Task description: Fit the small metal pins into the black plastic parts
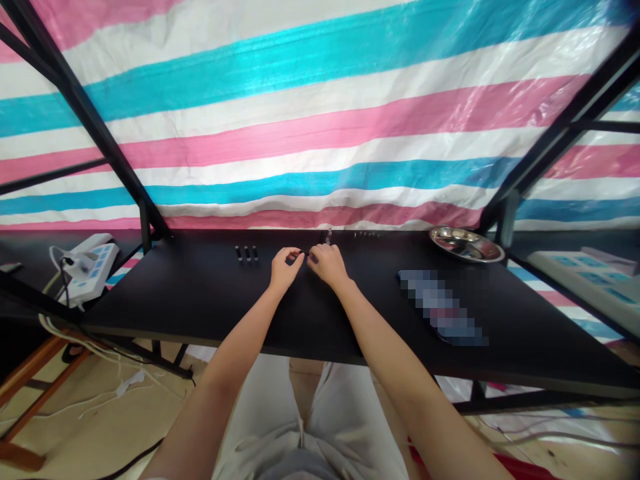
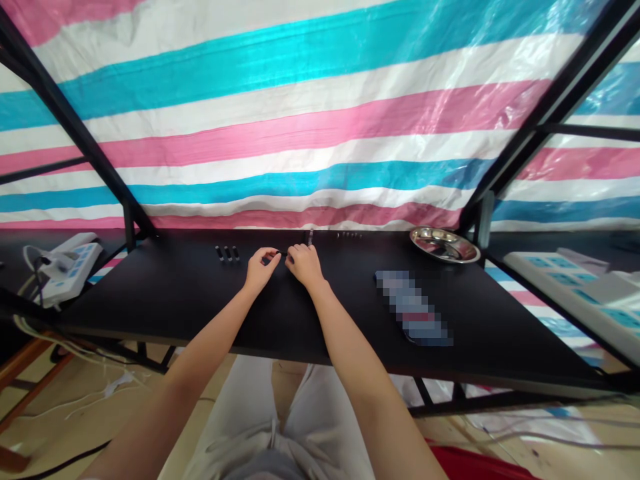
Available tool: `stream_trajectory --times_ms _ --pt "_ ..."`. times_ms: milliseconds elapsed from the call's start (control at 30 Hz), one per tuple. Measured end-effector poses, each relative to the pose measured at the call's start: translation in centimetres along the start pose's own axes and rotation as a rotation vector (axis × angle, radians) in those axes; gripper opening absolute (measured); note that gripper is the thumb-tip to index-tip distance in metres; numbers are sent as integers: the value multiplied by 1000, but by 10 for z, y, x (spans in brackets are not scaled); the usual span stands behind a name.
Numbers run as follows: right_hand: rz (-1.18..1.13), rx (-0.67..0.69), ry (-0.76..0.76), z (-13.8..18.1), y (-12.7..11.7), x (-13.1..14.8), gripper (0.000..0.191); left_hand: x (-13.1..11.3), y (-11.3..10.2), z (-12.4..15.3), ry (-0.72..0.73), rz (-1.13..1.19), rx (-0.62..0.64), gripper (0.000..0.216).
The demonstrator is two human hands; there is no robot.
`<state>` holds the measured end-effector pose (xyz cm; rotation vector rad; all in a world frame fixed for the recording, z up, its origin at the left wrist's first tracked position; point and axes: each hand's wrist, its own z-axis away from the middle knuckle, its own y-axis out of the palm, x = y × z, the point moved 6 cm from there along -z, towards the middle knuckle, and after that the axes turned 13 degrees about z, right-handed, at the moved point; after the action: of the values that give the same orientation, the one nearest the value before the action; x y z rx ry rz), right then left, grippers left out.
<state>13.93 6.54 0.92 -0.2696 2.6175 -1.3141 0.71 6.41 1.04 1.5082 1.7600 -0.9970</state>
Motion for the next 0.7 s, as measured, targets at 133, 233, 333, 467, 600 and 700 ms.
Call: stream_trajectory --times_ms 133,233,333,467,600,700 --pt "-64 -9 9 1 -2 2 13 4 -1 -1 -33 16 -29 16" --pt "-109 -16 9 1 -4 2 14 9 -3 -2 -84 72 -64 18" --pt "-146 -14 0 0 -7 3 14 13 -4 -2 -116 117 -86 20" --pt "-178 -16 -4 0 -7 3 15 15 -4 -2 -118 140 -86 22" --pt "-201 -36 -20 0 -8 5 15 14 -4 -2 -119 149 -95 22" --pt "-225 -46 -13 0 -9 6 14 14 -6 -3 -124 150 -112 22"
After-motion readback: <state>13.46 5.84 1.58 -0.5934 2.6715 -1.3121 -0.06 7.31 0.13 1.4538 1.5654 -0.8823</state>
